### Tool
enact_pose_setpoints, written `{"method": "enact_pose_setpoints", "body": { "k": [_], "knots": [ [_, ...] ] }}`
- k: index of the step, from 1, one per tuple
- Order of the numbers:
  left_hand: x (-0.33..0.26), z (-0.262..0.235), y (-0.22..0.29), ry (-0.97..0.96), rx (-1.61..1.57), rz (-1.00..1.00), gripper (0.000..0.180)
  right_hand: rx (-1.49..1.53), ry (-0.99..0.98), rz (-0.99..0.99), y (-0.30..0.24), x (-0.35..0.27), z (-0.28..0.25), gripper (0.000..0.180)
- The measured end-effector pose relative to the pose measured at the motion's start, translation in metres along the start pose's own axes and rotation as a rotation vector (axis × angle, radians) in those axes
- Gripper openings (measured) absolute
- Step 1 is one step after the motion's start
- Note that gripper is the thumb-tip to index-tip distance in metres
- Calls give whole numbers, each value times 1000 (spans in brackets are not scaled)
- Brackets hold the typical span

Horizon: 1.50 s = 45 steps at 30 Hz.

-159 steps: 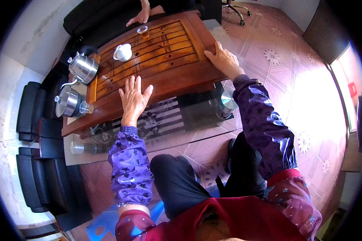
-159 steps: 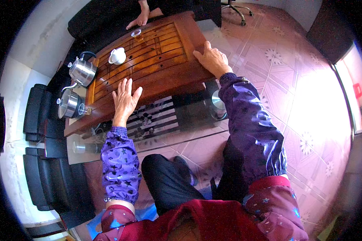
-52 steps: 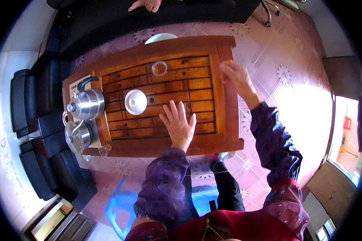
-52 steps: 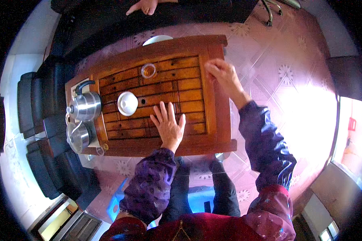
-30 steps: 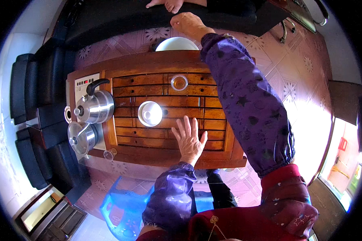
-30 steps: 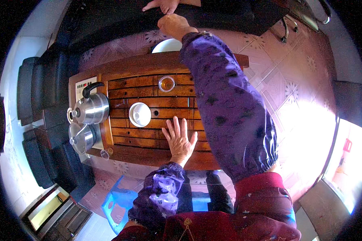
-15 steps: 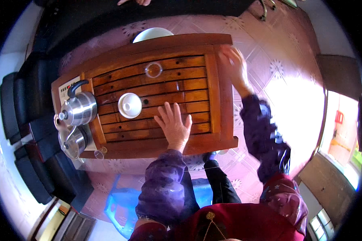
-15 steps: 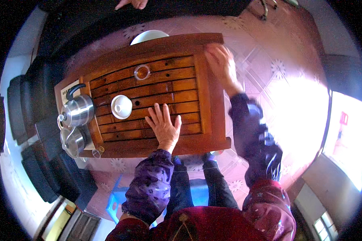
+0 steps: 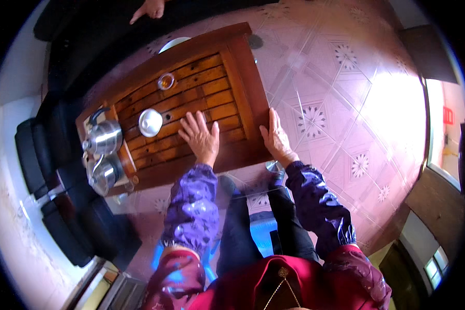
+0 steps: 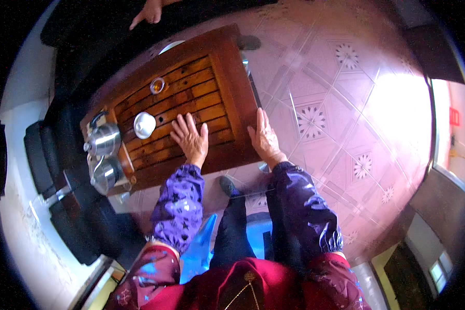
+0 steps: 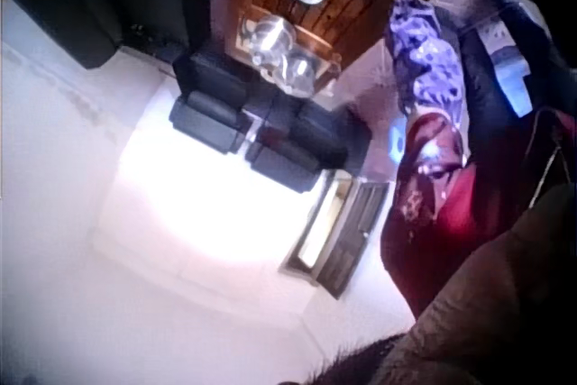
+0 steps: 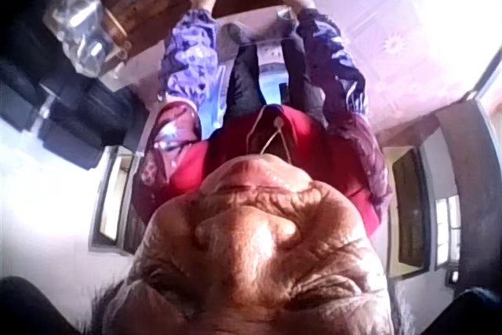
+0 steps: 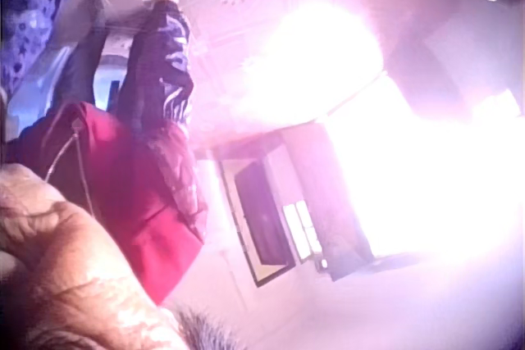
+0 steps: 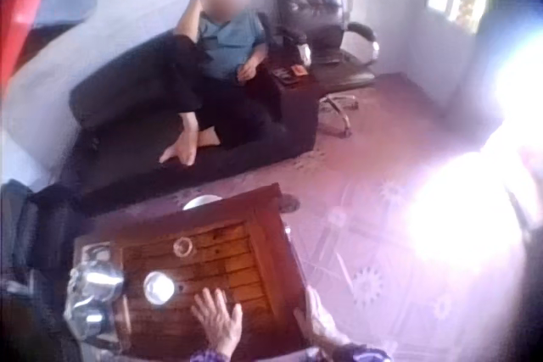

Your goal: The person wipes a window frame and glass pane with a cloth, moving the cloth across the surfaces to clean them.

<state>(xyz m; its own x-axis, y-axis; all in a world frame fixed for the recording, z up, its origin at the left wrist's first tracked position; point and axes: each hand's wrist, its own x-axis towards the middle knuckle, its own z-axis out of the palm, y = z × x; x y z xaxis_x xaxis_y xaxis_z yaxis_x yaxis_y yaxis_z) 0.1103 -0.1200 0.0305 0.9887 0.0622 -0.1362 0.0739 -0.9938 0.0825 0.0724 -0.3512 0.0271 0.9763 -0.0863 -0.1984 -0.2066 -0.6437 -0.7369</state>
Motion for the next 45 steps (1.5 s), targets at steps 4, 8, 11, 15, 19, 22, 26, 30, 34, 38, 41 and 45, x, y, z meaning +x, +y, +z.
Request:
{"method": "enact_pose_setpoints", "body": {
  "k": [4,8,11,15,19,22,26,30,34,38,41,45],
  "knots": [
    [-3,-18,-6,-87,-67,59,71,-193,-80,45,-12,-2,-9,68],
    [-70,-25,11,-156,-15,98,73,-424,-137,-54,-25,-36,-13,61],
    [-163,-31,46,-176,-25,235,66,-575,-264,-244,-21,-81,-25,45],
    [-256,34,28,-836,-545,696,46,-488,-590,-331,1,-132,-51,27],
    [-286,-3,10,-964,-742,-13,39,-531,-739,-345,86,-182,-77,19],
    [-264,-43,-18,-584,-771,-200,43,-939,-746,-520,170,-215,-108,15],
    [-234,-75,-43,-728,-981,-484,43,-736,-330,-209,197,-262,-162,17],
    [-221,-59,-57,-906,-868,-358,45,-336,-112,173,168,-285,-180,18],
    [-205,-70,-35,-986,-862,-132,51,-263,-73,412,117,-311,-157,26],
    [-160,-96,5,-970,-794,-49,46,-3,-304,388,58,-292,-139,26],
    [-139,-91,-1,-1009,-691,50,44,-13,-96,188,49,-297,-113,24],
    [-125,-83,2,-1085,-485,148,40,86,121,305,13,-308,-147,24]
  ]
}}
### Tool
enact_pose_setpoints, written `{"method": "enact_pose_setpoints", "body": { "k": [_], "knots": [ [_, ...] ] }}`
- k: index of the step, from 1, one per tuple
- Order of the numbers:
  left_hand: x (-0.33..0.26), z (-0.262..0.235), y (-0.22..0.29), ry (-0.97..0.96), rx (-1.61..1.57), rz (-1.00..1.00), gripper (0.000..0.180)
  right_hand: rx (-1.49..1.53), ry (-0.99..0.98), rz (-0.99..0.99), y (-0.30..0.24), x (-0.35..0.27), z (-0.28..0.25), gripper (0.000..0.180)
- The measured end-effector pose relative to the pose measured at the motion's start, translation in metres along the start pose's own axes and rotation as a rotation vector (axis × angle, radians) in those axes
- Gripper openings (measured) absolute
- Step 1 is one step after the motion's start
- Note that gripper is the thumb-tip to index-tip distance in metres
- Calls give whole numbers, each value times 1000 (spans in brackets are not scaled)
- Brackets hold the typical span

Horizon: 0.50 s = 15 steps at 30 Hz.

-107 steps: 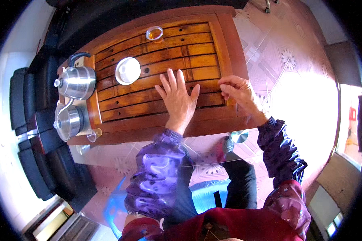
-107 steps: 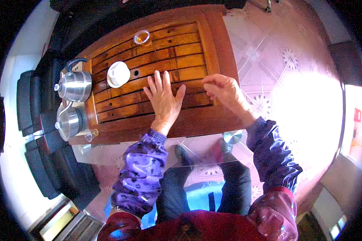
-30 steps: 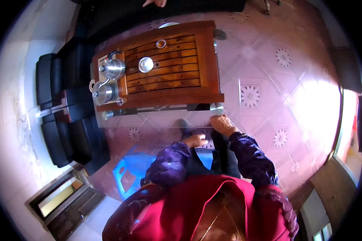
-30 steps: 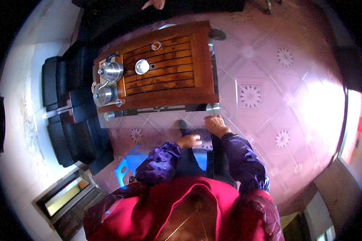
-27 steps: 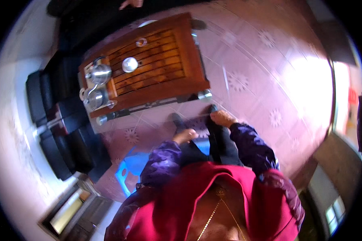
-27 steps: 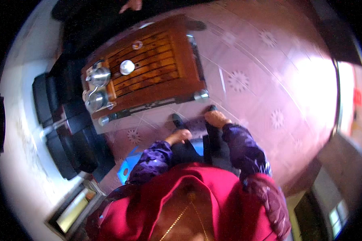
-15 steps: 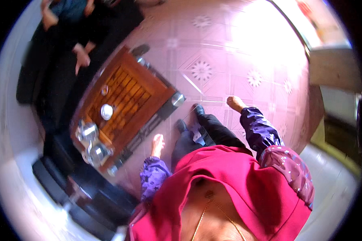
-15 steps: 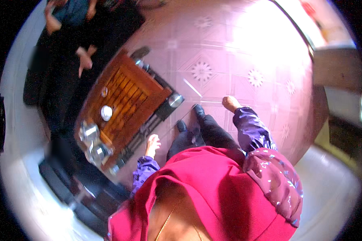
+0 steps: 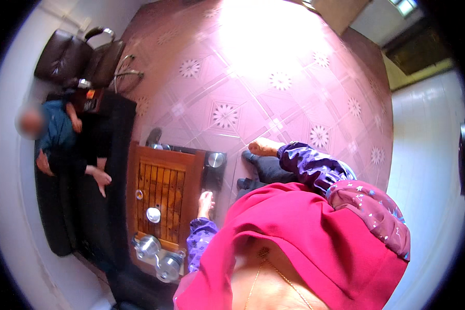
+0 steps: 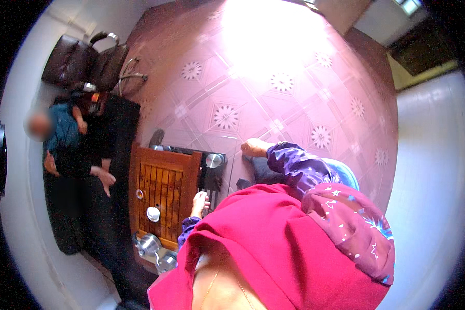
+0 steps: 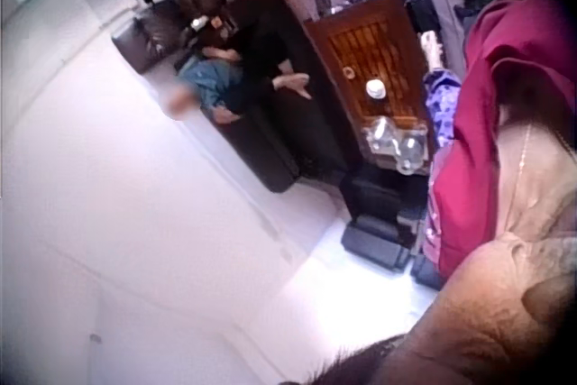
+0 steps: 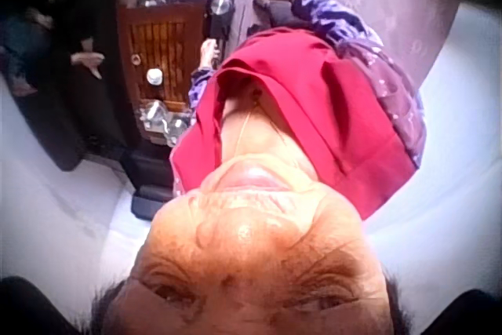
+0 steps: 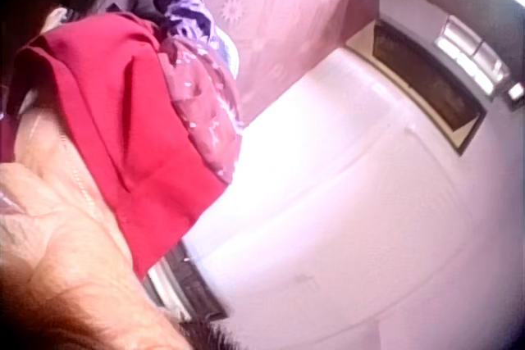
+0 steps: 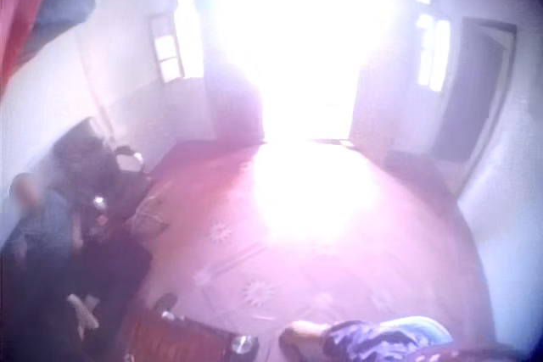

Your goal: The person wipes a window frame and glass pane with a cloth, moving the cloth across the surfaces to clean them.

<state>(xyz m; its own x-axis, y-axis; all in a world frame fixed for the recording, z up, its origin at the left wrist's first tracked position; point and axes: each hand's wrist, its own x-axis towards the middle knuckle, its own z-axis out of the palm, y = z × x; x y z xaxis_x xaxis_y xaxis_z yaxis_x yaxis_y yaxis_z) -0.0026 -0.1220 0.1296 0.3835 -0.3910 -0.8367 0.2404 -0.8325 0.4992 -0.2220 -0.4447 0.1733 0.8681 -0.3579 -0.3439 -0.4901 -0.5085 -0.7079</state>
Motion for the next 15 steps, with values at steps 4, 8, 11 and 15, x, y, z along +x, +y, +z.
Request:
{"method": "enact_pose_setpoints", "body": {
  "k": [4,8,11,15],
  "knots": [
    [13,9,11,-97,169,-35,37,74,123,194,33,-36,-21,26],
    [32,24,51,-146,244,7,40,-36,117,352,116,-93,-24,27],
    [47,35,74,-77,136,149,35,35,-16,635,147,-105,-40,28],
    [53,47,111,-112,129,118,43,216,13,754,169,-80,-68,26]
  ]
}}
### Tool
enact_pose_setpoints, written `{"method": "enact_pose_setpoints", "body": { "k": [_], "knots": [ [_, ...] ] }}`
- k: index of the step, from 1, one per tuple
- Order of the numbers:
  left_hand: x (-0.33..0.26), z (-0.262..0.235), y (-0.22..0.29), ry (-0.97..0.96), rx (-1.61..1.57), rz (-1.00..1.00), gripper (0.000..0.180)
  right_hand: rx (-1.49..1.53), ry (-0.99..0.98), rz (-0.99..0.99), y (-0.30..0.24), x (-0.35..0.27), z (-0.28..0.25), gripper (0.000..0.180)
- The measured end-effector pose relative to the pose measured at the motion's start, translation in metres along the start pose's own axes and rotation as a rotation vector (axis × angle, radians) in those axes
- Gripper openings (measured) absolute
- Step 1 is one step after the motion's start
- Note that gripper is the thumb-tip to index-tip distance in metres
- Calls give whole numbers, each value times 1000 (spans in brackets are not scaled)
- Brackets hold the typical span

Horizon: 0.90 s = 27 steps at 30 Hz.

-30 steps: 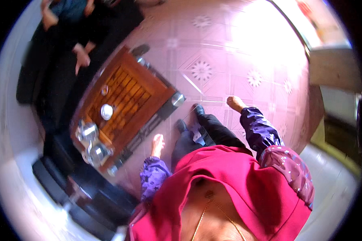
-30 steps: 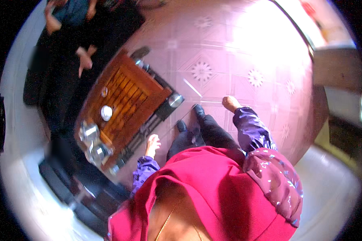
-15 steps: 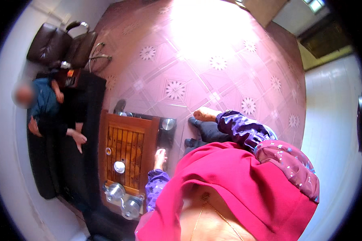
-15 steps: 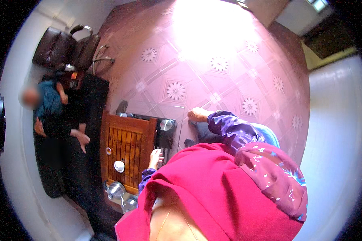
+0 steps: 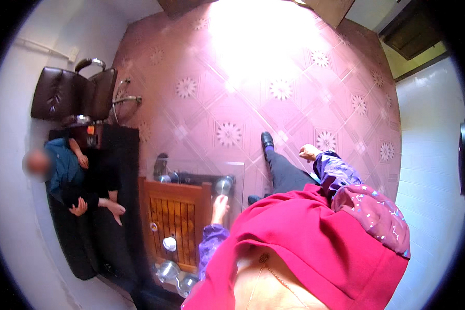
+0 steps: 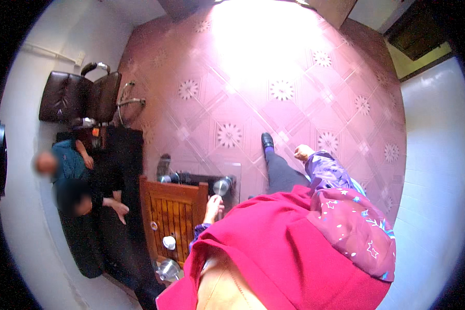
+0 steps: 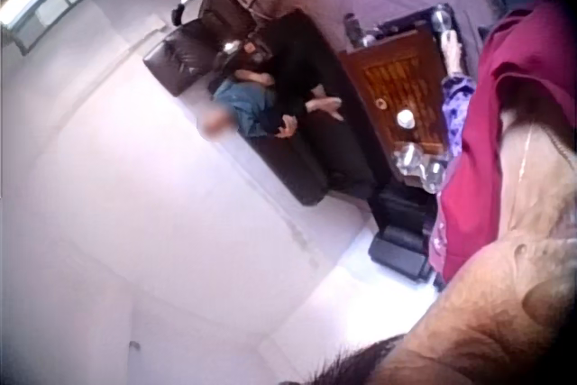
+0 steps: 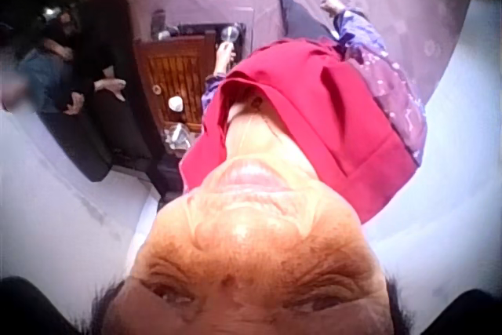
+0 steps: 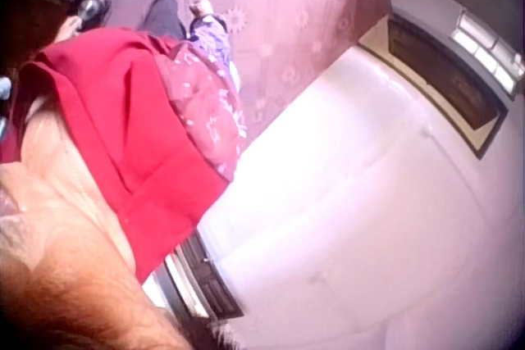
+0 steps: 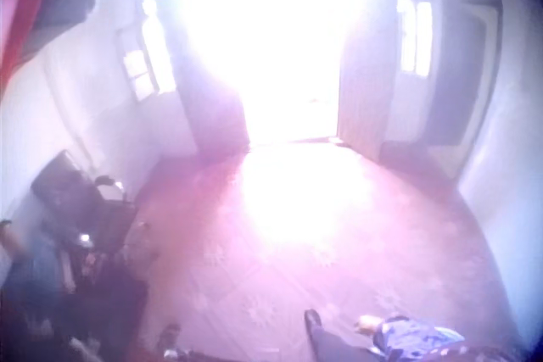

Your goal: The person wipes a window frame and glass pane with a cloth, moving the cloth across the surfaces to clean them.

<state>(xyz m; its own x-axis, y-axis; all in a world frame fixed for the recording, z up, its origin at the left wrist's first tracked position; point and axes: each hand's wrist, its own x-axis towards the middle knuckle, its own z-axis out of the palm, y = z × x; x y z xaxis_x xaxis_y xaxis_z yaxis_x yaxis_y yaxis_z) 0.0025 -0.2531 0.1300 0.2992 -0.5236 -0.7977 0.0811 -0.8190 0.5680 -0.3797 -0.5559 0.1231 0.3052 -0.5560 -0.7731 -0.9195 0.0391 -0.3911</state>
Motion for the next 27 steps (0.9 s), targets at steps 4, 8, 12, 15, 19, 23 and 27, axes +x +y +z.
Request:
{"method": "enact_pose_setpoints", "body": {
  "k": [4,8,12,15,19,23,27],
  "knots": [
    [25,1,-14,-12,59,-149,30,-161,116,-349,-48,65,-28,28],
    [108,0,8,-251,-91,-161,28,13,97,-572,-136,91,-90,27],
    [141,47,199,-51,56,-51,33,68,139,-605,-145,111,-127,27],
    [187,67,281,-57,3,87,36,-30,170,-548,-123,130,-162,24],
    [214,98,371,-172,8,264,41,-42,265,-409,-44,157,-196,27],
    [265,96,370,-224,90,259,45,-9,414,-291,23,150,-228,27],
    [293,88,380,-289,292,-51,44,243,408,-23,67,124,-252,24]
  ]
}}
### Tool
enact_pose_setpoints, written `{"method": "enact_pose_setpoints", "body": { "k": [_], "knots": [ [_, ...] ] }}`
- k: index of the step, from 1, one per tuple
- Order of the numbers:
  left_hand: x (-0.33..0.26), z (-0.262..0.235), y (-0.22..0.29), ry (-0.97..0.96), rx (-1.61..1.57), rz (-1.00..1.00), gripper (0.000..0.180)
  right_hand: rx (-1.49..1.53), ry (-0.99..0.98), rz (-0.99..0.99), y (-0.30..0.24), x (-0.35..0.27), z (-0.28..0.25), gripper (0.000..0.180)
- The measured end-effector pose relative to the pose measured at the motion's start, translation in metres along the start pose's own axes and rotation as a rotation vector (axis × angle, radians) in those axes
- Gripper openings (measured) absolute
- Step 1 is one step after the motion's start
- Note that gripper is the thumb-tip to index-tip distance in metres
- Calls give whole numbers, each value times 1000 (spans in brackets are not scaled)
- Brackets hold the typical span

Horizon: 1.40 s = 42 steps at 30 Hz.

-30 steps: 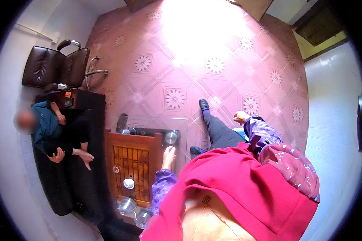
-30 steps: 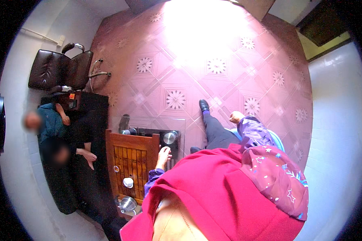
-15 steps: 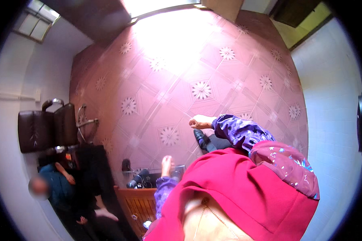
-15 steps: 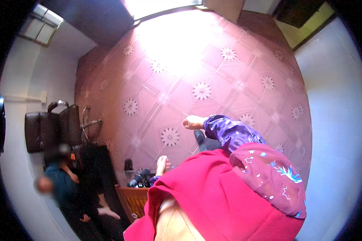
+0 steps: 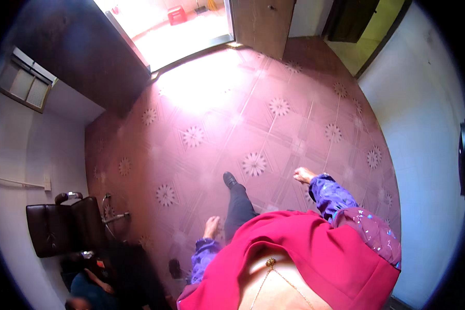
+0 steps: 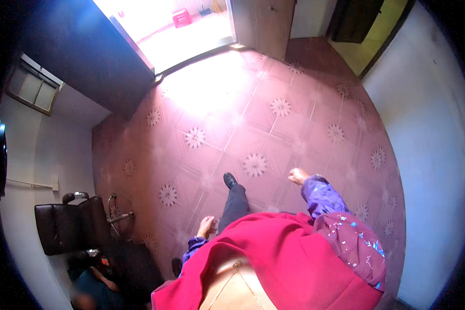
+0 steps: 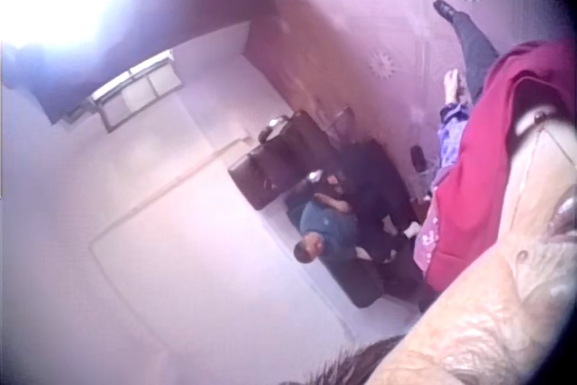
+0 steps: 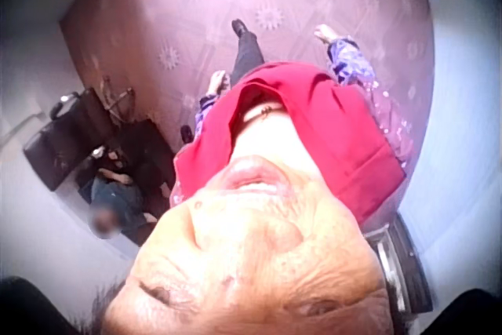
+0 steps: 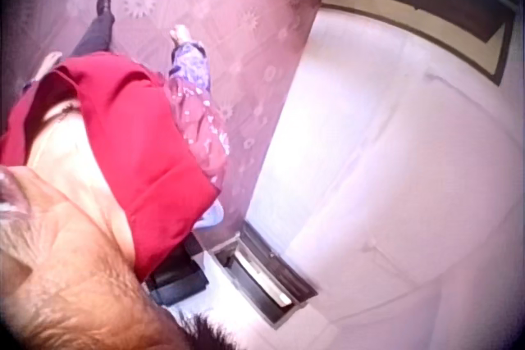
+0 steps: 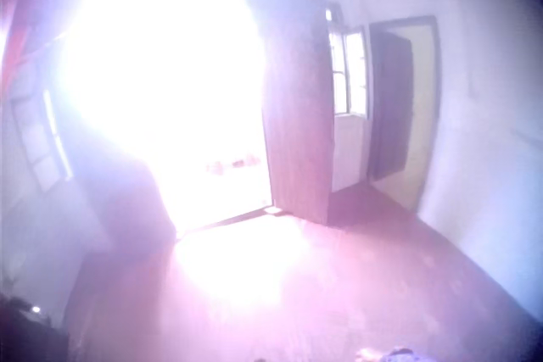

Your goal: The person wipes a window frame and glass pane with a cloth, moving the cloth across the surfaces to clean them.

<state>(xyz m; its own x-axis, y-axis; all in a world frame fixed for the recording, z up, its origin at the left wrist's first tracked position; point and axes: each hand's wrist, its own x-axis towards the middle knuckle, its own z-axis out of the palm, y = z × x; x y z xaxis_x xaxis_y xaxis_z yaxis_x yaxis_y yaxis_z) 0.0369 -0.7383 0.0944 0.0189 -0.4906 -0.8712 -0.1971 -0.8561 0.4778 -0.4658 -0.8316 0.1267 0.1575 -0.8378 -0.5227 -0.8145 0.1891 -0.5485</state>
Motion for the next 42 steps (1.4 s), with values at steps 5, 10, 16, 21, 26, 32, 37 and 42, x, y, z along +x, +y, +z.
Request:
{"method": "enact_pose_setpoints", "body": {
  "k": [5,10,16,21,26,32,37,42],
  "knots": [
    [48,-61,8,-15,118,266,30,242,-30,209,13,55,-18,15],
    [106,-77,130,122,45,44,38,103,-194,137,-58,149,-59,23],
    [155,-98,348,-6,410,182,39,506,122,-125,-208,279,-136,29],
    [210,-70,505,26,238,341,41,440,82,-126,-164,349,-169,32],
    [273,-43,578,5,303,437,47,352,-198,510,-50,386,-217,26],
    [295,-89,662,-60,419,158,47,449,7,370,-76,498,-334,22],
    [358,-107,709,129,102,248,48,297,64,147,-146,627,-428,27],
    [411,-115,780,-10,94,142,41,383,26,-89,-232,748,-457,28]
  ]
}}
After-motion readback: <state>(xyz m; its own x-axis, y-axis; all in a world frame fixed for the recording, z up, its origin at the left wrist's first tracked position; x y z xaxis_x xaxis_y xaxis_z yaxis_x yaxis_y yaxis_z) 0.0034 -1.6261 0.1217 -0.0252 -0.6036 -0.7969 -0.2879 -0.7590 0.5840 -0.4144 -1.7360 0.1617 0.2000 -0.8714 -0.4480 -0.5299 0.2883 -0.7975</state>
